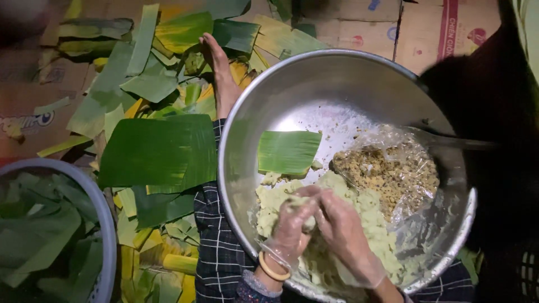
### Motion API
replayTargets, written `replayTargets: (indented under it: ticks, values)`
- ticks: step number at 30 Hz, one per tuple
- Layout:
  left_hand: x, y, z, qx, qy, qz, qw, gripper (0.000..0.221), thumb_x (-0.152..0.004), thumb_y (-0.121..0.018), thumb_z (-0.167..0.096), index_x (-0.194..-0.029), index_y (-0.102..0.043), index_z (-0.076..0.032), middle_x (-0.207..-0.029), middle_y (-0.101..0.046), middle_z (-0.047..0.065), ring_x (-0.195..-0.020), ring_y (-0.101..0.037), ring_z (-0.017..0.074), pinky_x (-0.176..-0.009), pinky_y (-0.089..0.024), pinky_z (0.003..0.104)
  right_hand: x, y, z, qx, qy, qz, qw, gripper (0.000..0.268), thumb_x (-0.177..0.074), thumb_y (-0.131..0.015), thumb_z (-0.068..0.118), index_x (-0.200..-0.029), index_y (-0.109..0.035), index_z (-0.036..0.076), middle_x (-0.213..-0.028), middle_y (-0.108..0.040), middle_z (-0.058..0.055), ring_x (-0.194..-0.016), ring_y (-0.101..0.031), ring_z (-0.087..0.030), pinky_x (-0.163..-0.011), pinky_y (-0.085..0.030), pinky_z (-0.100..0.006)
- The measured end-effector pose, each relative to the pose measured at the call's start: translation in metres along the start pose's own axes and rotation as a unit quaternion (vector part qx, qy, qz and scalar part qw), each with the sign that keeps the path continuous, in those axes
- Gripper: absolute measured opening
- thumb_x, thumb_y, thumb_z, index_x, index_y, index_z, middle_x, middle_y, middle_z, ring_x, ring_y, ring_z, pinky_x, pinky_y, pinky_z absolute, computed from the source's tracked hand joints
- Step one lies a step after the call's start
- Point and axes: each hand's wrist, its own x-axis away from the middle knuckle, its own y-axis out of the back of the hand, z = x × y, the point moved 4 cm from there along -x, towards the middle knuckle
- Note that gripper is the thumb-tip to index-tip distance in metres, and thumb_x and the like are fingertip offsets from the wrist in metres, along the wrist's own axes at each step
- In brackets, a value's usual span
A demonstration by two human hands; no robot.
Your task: Preparing food portions by shaping paste and placing them on banana leaves, including trimming leaves with scissors.
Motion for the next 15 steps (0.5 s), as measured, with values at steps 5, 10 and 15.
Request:
replayTargets:
  ticks: [5,10,15]
  values:
    - [-0.016,0.032,0.007,-0.108,0.237,-0.391,0.883,0.061,-0.087,-0.069,-0.047,-0.137,-0.06,-0.012,-0.13,-0.062,0.015,-0.114,-0.065,0.0333,-0.092,-0.061,0.044,-0.001,-0.01,0.006,-0.013,-0.044,0.129,0.991,0.06,-0.099,-0.039,0.052,-0.148,-0.043,0.019,-0.128,-0.066,-0.013,-0.111,-0.065,-0.025,-0.092,-0.058,-0.043]
    - [-0.01,0.009,0.009,0.185,0.026,-0.062,0.98,0.072,-0.089,-0.047,-0.065,-0.117,-0.066,-0.001,-0.131,-0.059,0.024,-0.107,-0.059,0.0302,-0.079,-0.057,0.035,0.008,-0.025,-0.027,0.035,-0.013,0.01,0.999,0.009,-0.09,-0.065,0.004,-0.098,-0.069,0.007,-0.096,-0.069,-0.006,-0.081,-0.07,-0.021,-0.072,-0.067,-0.03]
    - [0.0,-0.004,0.008,0.108,0.082,-0.044,0.99,0.033,-0.088,-0.067,-0.026,-0.113,-0.069,-0.004,-0.13,-0.065,0.019,-0.114,-0.062,0.032,-0.098,-0.054,0.043,0.016,0.008,-0.035,-0.081,-0.116,-0.018,0.99,0.009,-0.088,-0.069,0.008,-0.094,-0.075,0.013,-0.1,-0.081,-0.007,-0.084,-0.08,-0.018,-0.076,-0.07,-0.028]
